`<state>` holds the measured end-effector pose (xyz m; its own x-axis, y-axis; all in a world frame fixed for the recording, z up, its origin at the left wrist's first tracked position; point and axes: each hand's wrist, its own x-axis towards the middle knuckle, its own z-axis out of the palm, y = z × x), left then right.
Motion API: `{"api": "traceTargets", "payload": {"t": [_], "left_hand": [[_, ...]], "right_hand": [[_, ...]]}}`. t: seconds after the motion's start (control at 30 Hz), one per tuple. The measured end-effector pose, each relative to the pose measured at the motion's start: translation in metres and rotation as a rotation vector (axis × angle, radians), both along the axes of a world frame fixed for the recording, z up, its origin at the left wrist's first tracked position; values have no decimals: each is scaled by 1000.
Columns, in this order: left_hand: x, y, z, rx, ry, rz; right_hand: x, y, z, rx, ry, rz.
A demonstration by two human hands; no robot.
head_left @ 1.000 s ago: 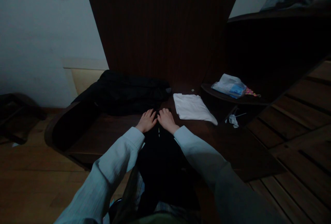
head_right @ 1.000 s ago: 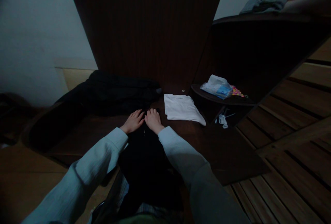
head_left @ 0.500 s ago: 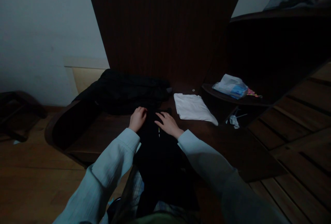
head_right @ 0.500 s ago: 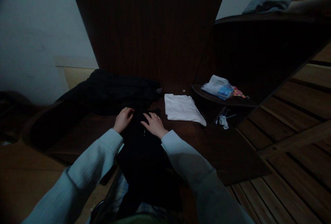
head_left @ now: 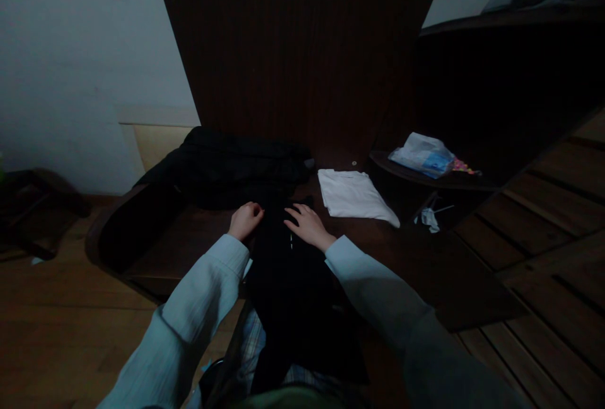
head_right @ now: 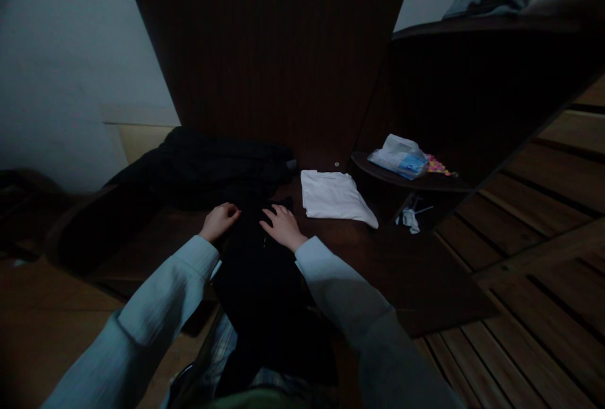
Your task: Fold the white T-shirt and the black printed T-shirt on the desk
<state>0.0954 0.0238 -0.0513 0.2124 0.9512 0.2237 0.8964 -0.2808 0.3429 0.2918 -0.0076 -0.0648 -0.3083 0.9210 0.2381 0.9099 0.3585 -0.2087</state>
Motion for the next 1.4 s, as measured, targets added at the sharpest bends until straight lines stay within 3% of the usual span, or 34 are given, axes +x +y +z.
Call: {"api": "traceTargets", "payload": {"t": [0.23, 0.67, 0.77, 0.87, 1.03, 1.17, 1.4], "left_hand": [[1, 0, 2, -29, 10, 95], [3, -1, 1, -46, -61, 99], [3, 1, 0, -46, -234, 136], [3, 3, 0, -41, -622, 141], [2, 4, 6, -227, -1181, -88], [0, 2, 10, -282, -1323, -217], [1, -2, 14, -310, -1292, -309]], "right_hand": [[-1, 1, 0, -6, -2, -6], [-2, -1, 1, -23, -28, -10], [-2, 0, 1, -33, -25, -21], [-2, 0, 0, -37, -11, -22], [-1, 0, 0, -30, -7, -18], [-1, 0, 0, -28, -5, -18], [-1, 2, -2, -17, -5, -17]]}}
